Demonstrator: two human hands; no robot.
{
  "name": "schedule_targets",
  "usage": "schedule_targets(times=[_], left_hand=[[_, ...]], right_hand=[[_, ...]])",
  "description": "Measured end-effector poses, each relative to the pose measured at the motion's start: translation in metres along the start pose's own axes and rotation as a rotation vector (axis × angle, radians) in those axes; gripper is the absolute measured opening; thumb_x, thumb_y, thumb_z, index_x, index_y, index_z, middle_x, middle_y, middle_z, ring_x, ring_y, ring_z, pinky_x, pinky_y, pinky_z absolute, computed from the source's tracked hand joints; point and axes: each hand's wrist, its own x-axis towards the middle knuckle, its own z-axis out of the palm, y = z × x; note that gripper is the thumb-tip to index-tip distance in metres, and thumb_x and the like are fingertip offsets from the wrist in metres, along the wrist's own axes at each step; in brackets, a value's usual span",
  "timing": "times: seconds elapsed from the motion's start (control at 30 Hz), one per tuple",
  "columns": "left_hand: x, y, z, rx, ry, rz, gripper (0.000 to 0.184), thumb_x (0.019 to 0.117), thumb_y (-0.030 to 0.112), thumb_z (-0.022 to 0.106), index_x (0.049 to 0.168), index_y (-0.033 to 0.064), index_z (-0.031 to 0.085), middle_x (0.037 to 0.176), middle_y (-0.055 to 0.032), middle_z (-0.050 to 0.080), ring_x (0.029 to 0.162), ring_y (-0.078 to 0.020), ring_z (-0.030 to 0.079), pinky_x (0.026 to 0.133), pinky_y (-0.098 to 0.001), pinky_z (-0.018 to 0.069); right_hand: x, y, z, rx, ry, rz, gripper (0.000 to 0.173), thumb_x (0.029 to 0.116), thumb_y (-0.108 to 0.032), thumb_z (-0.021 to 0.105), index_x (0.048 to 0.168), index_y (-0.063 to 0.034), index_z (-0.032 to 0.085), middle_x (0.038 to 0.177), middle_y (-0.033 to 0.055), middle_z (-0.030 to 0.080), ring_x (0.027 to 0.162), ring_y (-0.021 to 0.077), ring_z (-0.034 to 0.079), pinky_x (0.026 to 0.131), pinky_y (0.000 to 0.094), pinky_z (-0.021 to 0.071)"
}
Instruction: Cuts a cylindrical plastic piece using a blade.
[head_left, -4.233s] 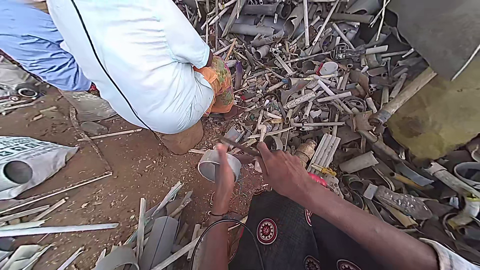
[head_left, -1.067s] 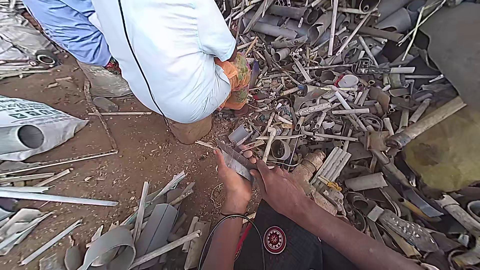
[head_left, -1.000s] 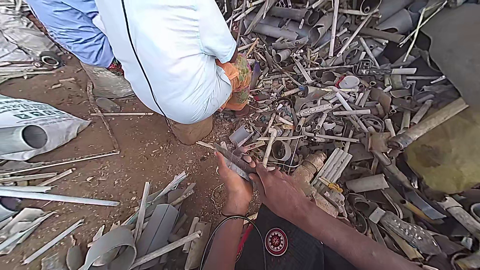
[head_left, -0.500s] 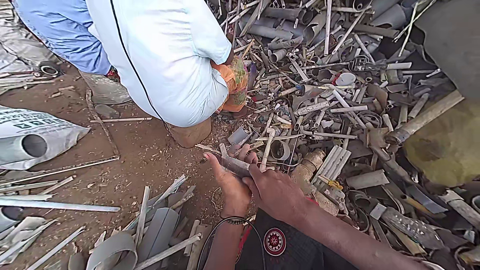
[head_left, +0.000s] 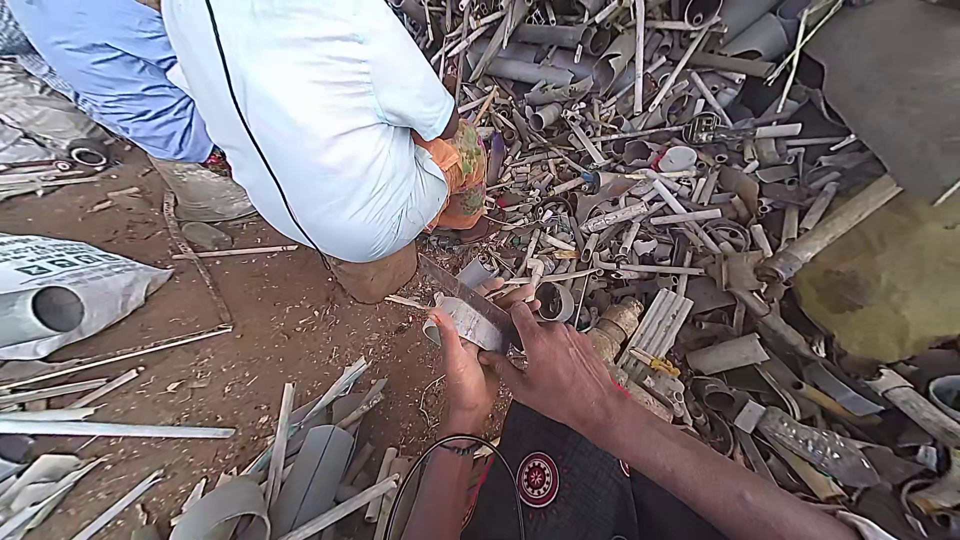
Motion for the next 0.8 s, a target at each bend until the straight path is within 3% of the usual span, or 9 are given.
schedule_targets(times=[0.13, 0.2, 0.27, 0.37, 0.43, 0.5, 0.63, 0.8], left_hand=[[0.001, -0.001, -0.003, 0.024, -0.085, -0.018, 0.107, 0.0847, 0.088, 0.028, 0.145, 0.0009, 0.041, 0.128, -0.0211, 0.067, 0.115, -0.0318, 0.068, 0.097, -0.0408, 0.0558], [0.002, -0.004, -0.007, -0.016, -0.122, -0.026, 0.104, 0.0852, 0.088, 0.027, 0.143, 0.0036, 0.045, 0.132, -0.0211, 0.065, 0.117, -0.0333, 0.067, 0.096, -0.0411, 0.0555], [0.002, -0.004, -0.008, -0.043, -0.124, -0.027, 0.102, 0.0865, 0.087, 0.025, 0.143, 0.0040, 0.047, 0.130, -0.0210, 0.066, 0.115, -0.0336, 0.068, 0.096, -0.0415, 0.0561], [-0.001, -0.002, 0.001, -0.030, -0.017, 0.005, 0.099, 0.0903, 0.083, 0.020, 0.141, 0.0022, 0.044, 0.124, -0.0193, 0.069, 0.106, -0.0291, 0.071, 0.091, -0.0400, 0.0581], [-0.003, 0.000, 0.003, 0.015, 0.075, 0.018, 0.091, 0.0936, 0.079, 0.020, 0.137, 0.0029, 0.043, 0.125, -0.0167, 0.068, 0.114, -0.0263, 0.067, 0.095, -0.0398, 0.0559], [-0.001, -0.003, -0.001, 0.052, 0.014, 0.022, 0.098, 0.0899, 0.083, 0.026, 0.143, 0.0017, 0.040, 0.131, -0.0193, 0.066, 0.120, -0.0299, 0.065, 0.099, -0.0420, 0.0545], [0.000, -0.004, 0.001, 0.008, -0.030, 0.004, 0.101, 0.0885, 0.084, 0.025, 0.147, 0.0022, 0.034, 0.128, -0.0205, 0.068, 0.109, -0.0312, 0.070, 0.093, -0.0413, 0.0574], [-0.002, -0.004, 0.003, -0.016, 0.038, 0.012, 0.089, 0.0967, 0.076, 0.015, 0.141, 0.0026, 0.041, 0.115, -0.0196, 0.072, 0.098, -0.0305, 0.074, 0.086, -0.0411, 0.0605]], right_hand=[[0.002, 0.007, 0.005, 0.052, -0.056, -0.145, 0.046, 0.1047, -0.041, 0.052, 0.127, -0.0006, 0.058, 0.081, 0.0171, 0.068, 0.080, 0.0391, 0.071, 0.069, 0.0532, 0.0551], [0.004, 0.005, 0.004, 0.035, -0.147, -0.169, 0.043, 0.1076, -0.038, 0.047, 0.128, -0.0013, 0.057, 0.086, 0.0189, 0.067, 0.086, 0.0401, 0.070, 0.073, 0.0529, 0.0549], [0.004, 0.003, 0.001, 0.012, -0.160, -0.158, 0.042, 0.1078, -0.039, 0.047, 0.126, -0.0023, 0.057, 0.086, 0.0183, 0.067, 0.086, 0.0396, 0.070, 0.073, 0.0523, 0.0544], [0.003, 0.007, 0.002, 0.016, 0.009, -0.102, 0.054, 0.1017, -0.050, 0.054, 0.125, -0.0013, 0.061, 0.079, 0.0157, 0.068, 0.076, 0.0377, 0.071, 0.064, 0.0521, 0.0550], [0.005, 0.010, -0.001, 0.055, -0.003, -0.038, 0.065, 0.0977, -0.058, 0.057, 0.127, -0.0004, 0.059, 0.082, 0.0160, 0.069, 0.079, 0.0378, 0.071, 0.067, 0.0539, 0.0550], [0.005, 0.014, 0.000, 0.028, -0.034, -0.047, 0.066, 0.0997, -0.059, 0.053, 0.127, 0.0007, 0.056, 0.084, 0.0168, 0.068, 0.082, 0.0384, 0.071, 0.069, 0.0535, 0.0551], [0.004, 0.020, 0.014, -0.081, 0.074, -0.154, 0.062, 0.1038, -0.057, 0.044, 0.122, 0.0014, 0.058, 0.075, 0.0142, 0.066, 0.071, 0.0366, 0.070, 0.060, 0.0494, 0.0546], [0.003, 0.018, 0.022, -0.132, 0.171, -0.181, 0.058, 0.1039, -0.054, 0.046, 0.122, -0.0007, 0.060, 0.075, 0.0132, 0.066, 0.066, 0.0346, 0.070, 0.055, 0.0470, 0.0543]])
